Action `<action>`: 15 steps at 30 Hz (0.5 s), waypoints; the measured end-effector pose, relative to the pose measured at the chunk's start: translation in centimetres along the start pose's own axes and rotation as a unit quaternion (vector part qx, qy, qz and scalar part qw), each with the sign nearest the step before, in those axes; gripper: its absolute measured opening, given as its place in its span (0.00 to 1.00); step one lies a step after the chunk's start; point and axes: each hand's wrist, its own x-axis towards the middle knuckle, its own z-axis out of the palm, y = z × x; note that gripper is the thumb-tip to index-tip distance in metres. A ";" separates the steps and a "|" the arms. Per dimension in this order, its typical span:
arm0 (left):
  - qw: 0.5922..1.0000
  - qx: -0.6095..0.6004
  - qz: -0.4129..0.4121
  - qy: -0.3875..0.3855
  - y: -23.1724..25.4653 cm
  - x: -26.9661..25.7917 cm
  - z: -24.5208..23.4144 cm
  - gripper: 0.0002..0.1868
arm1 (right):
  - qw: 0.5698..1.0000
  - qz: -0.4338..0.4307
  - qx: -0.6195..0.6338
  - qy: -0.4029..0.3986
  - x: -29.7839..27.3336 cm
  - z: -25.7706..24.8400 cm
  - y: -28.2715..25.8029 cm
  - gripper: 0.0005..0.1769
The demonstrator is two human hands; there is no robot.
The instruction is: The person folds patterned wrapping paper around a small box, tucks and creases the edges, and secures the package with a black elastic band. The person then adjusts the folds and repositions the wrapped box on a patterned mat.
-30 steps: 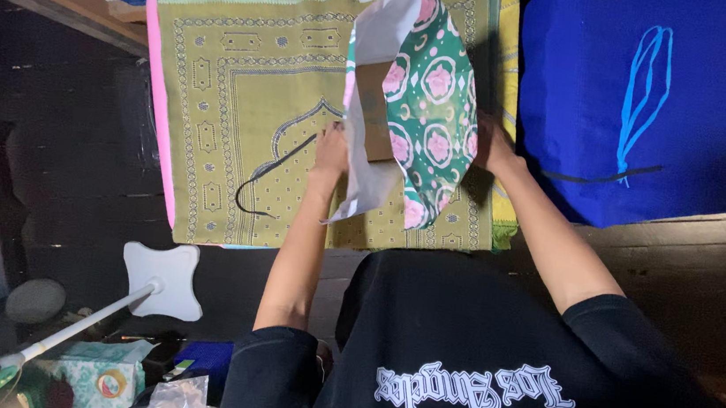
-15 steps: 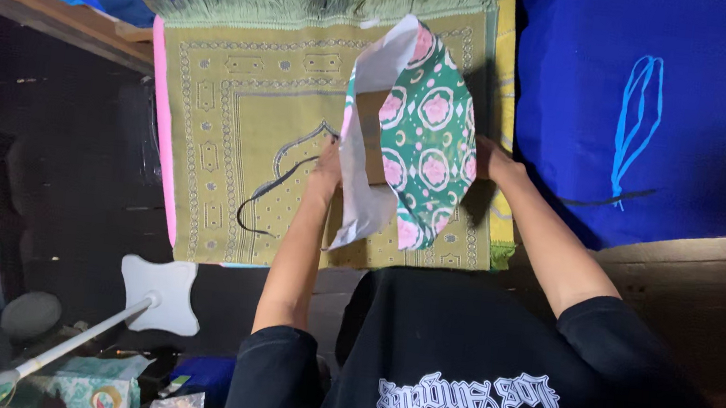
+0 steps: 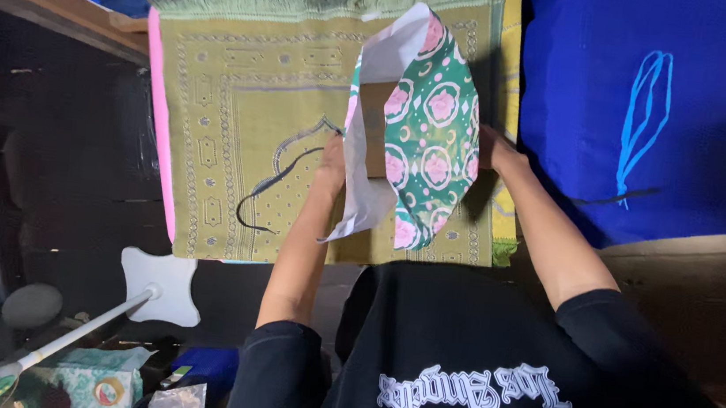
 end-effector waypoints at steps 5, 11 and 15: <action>0.991 -0.035 0.084 0.101 -1.3 0.2 1.3 0.13 | 0.998 0.040 0.039 0.010 -0.8 -1.4 -2.0 0.27; 0.958 -0.250 -0.105 0.091 1.1 -0.1 0.2 0.09 | 0.976 0.152 0.153 0.014 -2.5 -1.8 -3.1 0.26; 0.694 -0.678 -0.235 0.057 1.6 -1.4 0.5 0.15 | 0.994 0.085 0.063 0.032 -1.7 -0.8 -1.9 0.26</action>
